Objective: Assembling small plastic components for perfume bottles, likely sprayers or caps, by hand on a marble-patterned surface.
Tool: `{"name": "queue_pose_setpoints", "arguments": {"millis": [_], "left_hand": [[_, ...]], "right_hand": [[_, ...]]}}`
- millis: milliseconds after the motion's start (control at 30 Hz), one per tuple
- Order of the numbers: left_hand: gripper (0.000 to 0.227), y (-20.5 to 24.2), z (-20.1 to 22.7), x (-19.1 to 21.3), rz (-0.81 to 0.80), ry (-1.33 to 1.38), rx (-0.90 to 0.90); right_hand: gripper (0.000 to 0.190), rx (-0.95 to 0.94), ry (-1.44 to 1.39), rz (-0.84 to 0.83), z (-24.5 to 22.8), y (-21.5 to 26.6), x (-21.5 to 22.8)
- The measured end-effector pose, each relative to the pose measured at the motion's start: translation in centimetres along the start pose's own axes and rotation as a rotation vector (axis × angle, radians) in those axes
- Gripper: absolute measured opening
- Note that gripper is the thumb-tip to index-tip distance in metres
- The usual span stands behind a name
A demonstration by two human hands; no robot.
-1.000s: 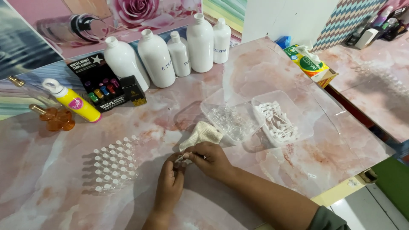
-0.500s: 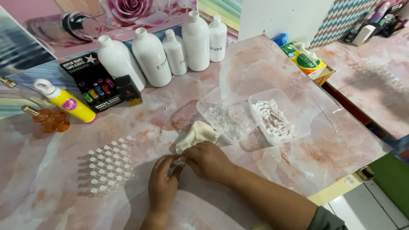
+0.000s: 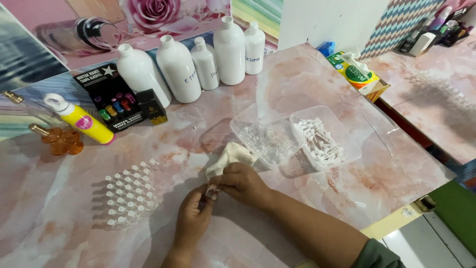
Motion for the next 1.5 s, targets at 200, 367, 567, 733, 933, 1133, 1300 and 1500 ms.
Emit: {"name": "queue_pose_setpoints", "arguments": {"millis": [200,367,567,733,933,1133,1300,1500], "left_hand": [[0.036,0.0,0.1,-0.2,0.016,0.092,-0.211],[0.036,-0.3,0.4,0.1,0.096,-0.033,-0.261],[0.034,-0.6,-0.2,0.1,0.153,0.081,-0.08],[0.033,-0.1,0.0,0.3,0.137,0.148,-0.053],[0.04,-0.5,1.2,-0.5,-0.057,0.001,-0.182],[0.026,0.1,-0.6,-1.0,-0.071,0.267,-0.269],[0.032,-0.7,1.6,0.9,0.157,-0.064,-0.38],[0.03,-0.2,1.9,1.2,0.28,-0.058,-0.366]], "right_hand": [[0.008,0.095,0.449,0.049,-2.5,-1.4,0.8],[0.017,-0.138,0.292,0.01,-2.4,-1.6,0.6],[0.016,-0.735,-0.361,0.147,-1.1,-0.5,-0.5],[0.019,-0.952,-0.564,0.04,-0.1,0.1,-0.8],[0.018,-0.122,-0.066,-0.099,-0.4,-0.8,2.1],[0.016,0.061,-0.031,0.046,0.5,0.1,1.2],[0.006,0.1,0.39,-0.081,-1.6,-1.2,1.3],[0.014,-0.688,-0.238,-0.076,-0.4,-0.5,0.6]]}}
Point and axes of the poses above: each hand's wrist, its own y-axis away from the middle knuckle, its own x-axis out of the back of the hand, z = x × y, the point moved 3 cm from there along -y, towards the middle knuckle, and after that the axes turned 2 degrees about y, right-handed, at the moved point
